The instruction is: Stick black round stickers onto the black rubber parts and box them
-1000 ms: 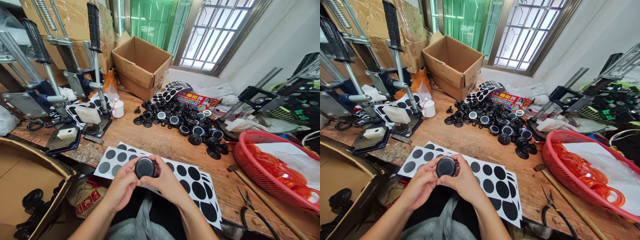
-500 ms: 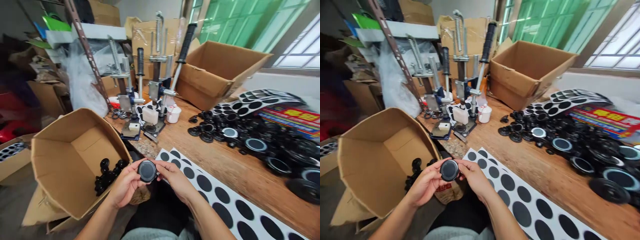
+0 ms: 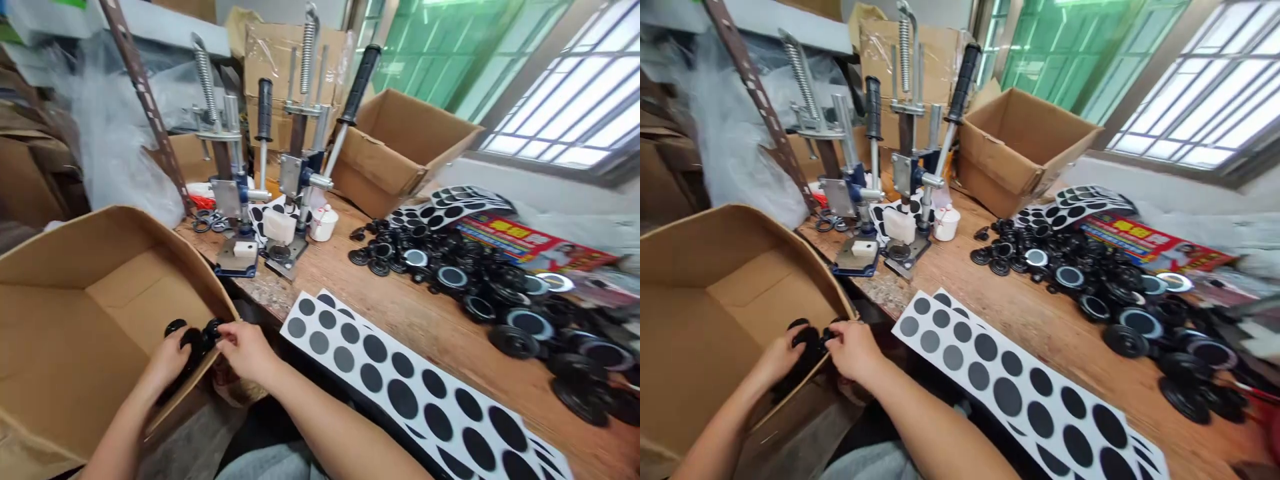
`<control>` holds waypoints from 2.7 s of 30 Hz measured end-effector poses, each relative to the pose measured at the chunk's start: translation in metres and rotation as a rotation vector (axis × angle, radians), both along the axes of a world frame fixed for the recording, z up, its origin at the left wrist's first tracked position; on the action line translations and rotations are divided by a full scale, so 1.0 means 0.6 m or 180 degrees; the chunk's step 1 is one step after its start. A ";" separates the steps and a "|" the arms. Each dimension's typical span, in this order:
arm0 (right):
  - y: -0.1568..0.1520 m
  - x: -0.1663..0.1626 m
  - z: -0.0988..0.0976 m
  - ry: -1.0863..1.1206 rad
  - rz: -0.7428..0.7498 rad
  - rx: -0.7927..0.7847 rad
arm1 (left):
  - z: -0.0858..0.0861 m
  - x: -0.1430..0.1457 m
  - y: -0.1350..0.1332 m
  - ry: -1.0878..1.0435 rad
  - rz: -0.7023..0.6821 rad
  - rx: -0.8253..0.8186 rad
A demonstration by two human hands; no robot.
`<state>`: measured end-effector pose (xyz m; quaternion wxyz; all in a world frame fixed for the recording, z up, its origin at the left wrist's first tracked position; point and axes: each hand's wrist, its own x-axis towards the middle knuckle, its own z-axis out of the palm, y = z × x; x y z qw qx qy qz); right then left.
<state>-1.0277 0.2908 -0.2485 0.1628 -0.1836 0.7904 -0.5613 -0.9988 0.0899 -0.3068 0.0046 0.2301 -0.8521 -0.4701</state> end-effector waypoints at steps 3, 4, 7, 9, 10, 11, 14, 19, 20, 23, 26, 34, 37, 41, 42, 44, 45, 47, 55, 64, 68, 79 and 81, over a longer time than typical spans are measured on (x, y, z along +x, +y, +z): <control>0.030 -0.009 -0.004 0.0046 0.0038 0.0133 | -0.045 -0.015 -0.006 -0.0213 -0.0231 -0.0269; 0.049 -0.021 -0.001 0.0071 -0.0036 0.0175 | -0.052 -0.018 -0.005 -0.0247 -0.0317 -0.0334; 0.143 -0.087 0.021 0.0244 -0.0590 0.0311 | -0.043 -0.023 -0.001 -0.0242 -0.0421 -0.0565; 0.231 -0.146 0.042 0.0446 -0.1246 0.0416 | -0.011 -0.027 0.014 -0.0061 -0.0342 -0.0801; 0.277 -0.175 0.051 0.0545 -0.1599 0.0475 | 0.011 -0.029 0.030 0.0144 -0.0258 -0.0890; 0.321 -0.202 0.060 0.0620 -0.1925 0.0532 | 0.036 -0.031 0.053 0.0500 -0.0166 -0.1011; 0.428 -0.254 0.074 0.0678 -0.2482 0.0658 | 0.109 -0.043 0.156 0.1779 -0.0142 -0.0516; 0.481 -0.247 0.075 0.0528 -0.2522 0.0527 | 0.151 -0.080 0.343 0.1136 -0.1099 0.1815; 0.476 -0.234 0.074 0.0469 -0.2465 0.0443 | 0.149 -0.086 0.370 0.0957 -0.1213 0.2027; 0.443 -0.171 0.065 0.0191 -0.2108 0.0144 | 0.145 -0.093 0.422 0.0617 -0.1358 0.2492; 0.406 -0.090 0.053 -0.0093 -0.1637 -0.0057 | 0.145 -0.085 0.447 0.0342 -0.1460 0.3148; 0.483 0.036 0.049 0.0186 -0.2161 0.0675 | 0.128 -0.063 0.500 0.0051 -0.1401 0.3432; 0.508 0.052 0.049 0.0452 -0.2280 0.1251 | 0.115 -0.070 0.518 0.0116 -0.1146 0.3519; 0.468 0.052 0.031 0.0621 -0.2150 0.1866 | 0.097 -0.077 0.541 0.0263 -0.0938 0.3604; 0.455 0.049 0.026 0.0623 -0.2164 0.2009 | 0.094 -0.077 0.544 0.0307 -0.0914 0.3614; 0.434 0.044 0.017 0.0609 -0.2206 0.2249 | 0.089 -0.074 0.549 0.0382 -0.0884 0.3621; 0.429 0.041 0.015 0.0603 -0.2206 0.2333 | 0.088 -0.073 0.549 0.0404 -0.0878 0.3622; 0.427 0.037 0.014 0.0589 -0.2176 0.2447 | 0.087 -0.072 0.549 0.0419 -0.0875 0.3633; 0.449 0.019 0.021 0.0487 -0.2061 0.2586 | 0.086 -0.075 0.546 0.0364 -0.0878 0.3696; 0.450 0.018 0.022 0.0602 -0.1986 0.2432 | 0.086 -0.075 0.546 0.0358 -0.0868 0.3741; 0.443 0.033 0.017 0.0666 -0.2111 0.2312 | 0.087 -0.076 0.545 0.0355 -0.0866 0.3743; 0.499 0.077 0.028 0.0410 -0.2159 -0.0363 | 0.084 -0.079 0.545 0.0327 -0.0827 0.3765; 0.503 0.079 0.048 0.0154 -0.2527 -0.1172 | 0.085 -0.081 0.544 0.0320 -0.0840 0.3775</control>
